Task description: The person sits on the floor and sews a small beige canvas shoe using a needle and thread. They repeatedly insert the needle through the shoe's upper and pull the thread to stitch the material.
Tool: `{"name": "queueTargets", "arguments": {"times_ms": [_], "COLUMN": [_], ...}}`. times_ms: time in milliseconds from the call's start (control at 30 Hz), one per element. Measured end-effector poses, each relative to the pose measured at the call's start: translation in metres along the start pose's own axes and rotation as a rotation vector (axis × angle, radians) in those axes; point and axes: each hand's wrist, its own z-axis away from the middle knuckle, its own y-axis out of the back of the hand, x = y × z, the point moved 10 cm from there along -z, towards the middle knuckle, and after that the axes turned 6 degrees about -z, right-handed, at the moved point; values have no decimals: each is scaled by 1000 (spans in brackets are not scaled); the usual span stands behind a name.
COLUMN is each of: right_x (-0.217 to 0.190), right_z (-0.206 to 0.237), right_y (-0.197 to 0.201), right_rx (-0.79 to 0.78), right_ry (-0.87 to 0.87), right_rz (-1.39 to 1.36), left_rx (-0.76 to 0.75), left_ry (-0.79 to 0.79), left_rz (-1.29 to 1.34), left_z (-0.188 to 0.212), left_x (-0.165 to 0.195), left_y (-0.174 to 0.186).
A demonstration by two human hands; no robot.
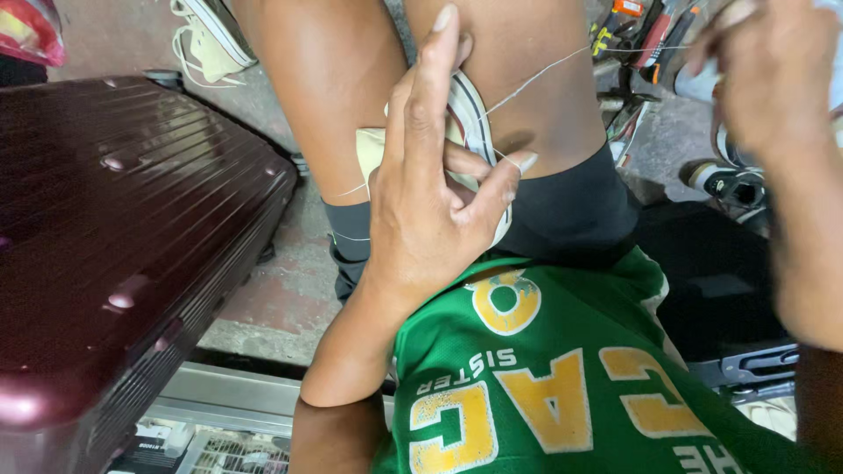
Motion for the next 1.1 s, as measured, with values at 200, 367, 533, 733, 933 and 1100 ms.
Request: {"name": "queueTargets", "arguments": {"times_ms": [200,367,533,733,933,1100], "right_x": [-105,-128,-98,-131,-153,-147], "right_z": [-15,-33,-29,-39,-50,-50], "right_y": [16,12,-10,-21,-22,-32], "right_rx": [25,1,-200,-187,-35,-62], "right_ry": [247,258,-97,23,142,79], "right_rz": [-296,-611,-1411,-915,-632,-706], "left_rx": [15,105,477,343,418,478], "left_ry": [7,-35,8,-137,68,208], "left_rz": [50,58,-99,-435,-189,-59], "left_z": [1,18,56,69,76,119], "left_x": [1,-1,-24,-27,-75,-131], "left_y": [3,18,78,54,58,70]}}
